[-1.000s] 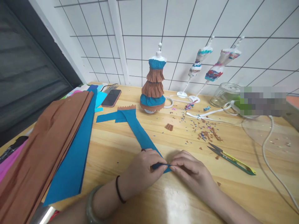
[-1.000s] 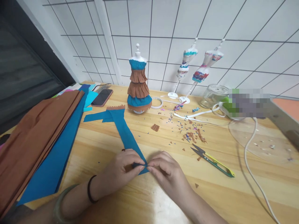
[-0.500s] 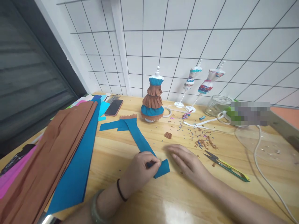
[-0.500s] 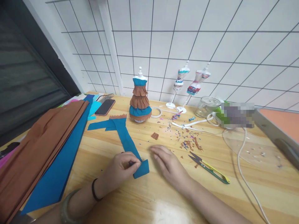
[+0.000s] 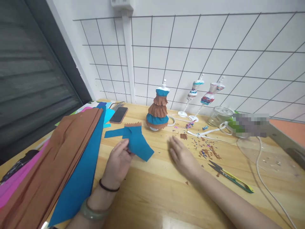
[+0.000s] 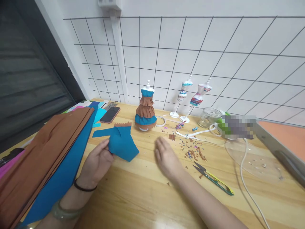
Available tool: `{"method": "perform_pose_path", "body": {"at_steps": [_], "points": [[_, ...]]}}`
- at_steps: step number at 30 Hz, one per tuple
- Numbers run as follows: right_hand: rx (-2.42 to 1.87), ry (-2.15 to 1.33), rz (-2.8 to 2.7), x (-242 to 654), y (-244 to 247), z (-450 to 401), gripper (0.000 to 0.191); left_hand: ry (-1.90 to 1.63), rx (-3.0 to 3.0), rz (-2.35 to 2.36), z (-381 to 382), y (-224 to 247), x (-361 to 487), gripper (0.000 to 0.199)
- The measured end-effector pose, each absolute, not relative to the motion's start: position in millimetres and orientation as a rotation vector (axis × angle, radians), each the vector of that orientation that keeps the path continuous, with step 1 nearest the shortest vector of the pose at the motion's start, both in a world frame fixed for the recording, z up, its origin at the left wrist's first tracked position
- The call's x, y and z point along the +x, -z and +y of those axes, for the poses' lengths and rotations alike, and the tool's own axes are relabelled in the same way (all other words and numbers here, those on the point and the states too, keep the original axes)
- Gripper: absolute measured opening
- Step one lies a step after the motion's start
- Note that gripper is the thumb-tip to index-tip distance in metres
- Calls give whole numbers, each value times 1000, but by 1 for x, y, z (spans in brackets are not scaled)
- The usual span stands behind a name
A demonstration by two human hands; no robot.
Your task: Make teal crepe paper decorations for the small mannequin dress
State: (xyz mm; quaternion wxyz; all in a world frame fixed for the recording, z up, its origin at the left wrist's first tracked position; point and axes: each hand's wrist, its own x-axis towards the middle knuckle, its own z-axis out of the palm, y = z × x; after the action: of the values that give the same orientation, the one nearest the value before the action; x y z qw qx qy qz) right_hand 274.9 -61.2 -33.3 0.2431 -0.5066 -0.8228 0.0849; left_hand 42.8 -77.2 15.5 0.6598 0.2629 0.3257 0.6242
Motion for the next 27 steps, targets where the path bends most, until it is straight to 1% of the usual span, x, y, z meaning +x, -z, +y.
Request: {"method": "perform_pose_path", "body": {"at_steps": [4, 5, 9, 11, 13, 15, 16, 17, 19, 20, 21, 22, 23, 27], "points": [[-1074, -328, -2612, 259, 31, -76, 43, -1412, 434, 658, -74, -21, 36, 23], [-1126, -303, -2638, 261, 31, -73, 44, -1405, 429, 651, -74, -21, 36, 24], [-1454, -178, -2435, 284, 25, -64, 50, -1370, 433, 632, -76, -16, 42, 19], [-1482, -159, -2422, 291, 20, -79, 52, -1361, 433, 631, -77, -15, 44, 16], [-1333, -238, -2595, 294, 18, -103, 55, -1368, 457, 648, -77, -14, 45, 15], [-1023, -372, -2869, 301, 20, -120, 56, -1372, 517, 691, -79, -12, 48, 13], [-993, -353, -2900, 307, 23, -122, 54, -1360, 557, 719, -80, -11, 50, 12], [-1080, -269, -2836, 315, 26, -119, 51, -1329, 605, 751, -81, -8, 53, 12], [-1406, -12, -2506, 332, 30, -105, 47, -1227, 726, 824, -84, -3, 61, 12], [-1512, 60, -2342, 338, 29, -97, 45, -1159, 829, 872, -86, -1, 66, 13], [-1535, 59, -2242, 341, 25, -90, 45, -1108, 950, 920, -86, 1, 70, 15], [-1508, -5, -2193, 340, 20, -86, 44, -1054, 1065, 954, -87, 1, 74, 16], [-1480, -151, -2166, 335, 12, -83, 43, -995, 1159, 970, -87, 0, 78, 17], [-1303, -1015, -1822, 296, -24, -86, 42, -865, 1427, 939, -80, -22, 91, 20]]}}
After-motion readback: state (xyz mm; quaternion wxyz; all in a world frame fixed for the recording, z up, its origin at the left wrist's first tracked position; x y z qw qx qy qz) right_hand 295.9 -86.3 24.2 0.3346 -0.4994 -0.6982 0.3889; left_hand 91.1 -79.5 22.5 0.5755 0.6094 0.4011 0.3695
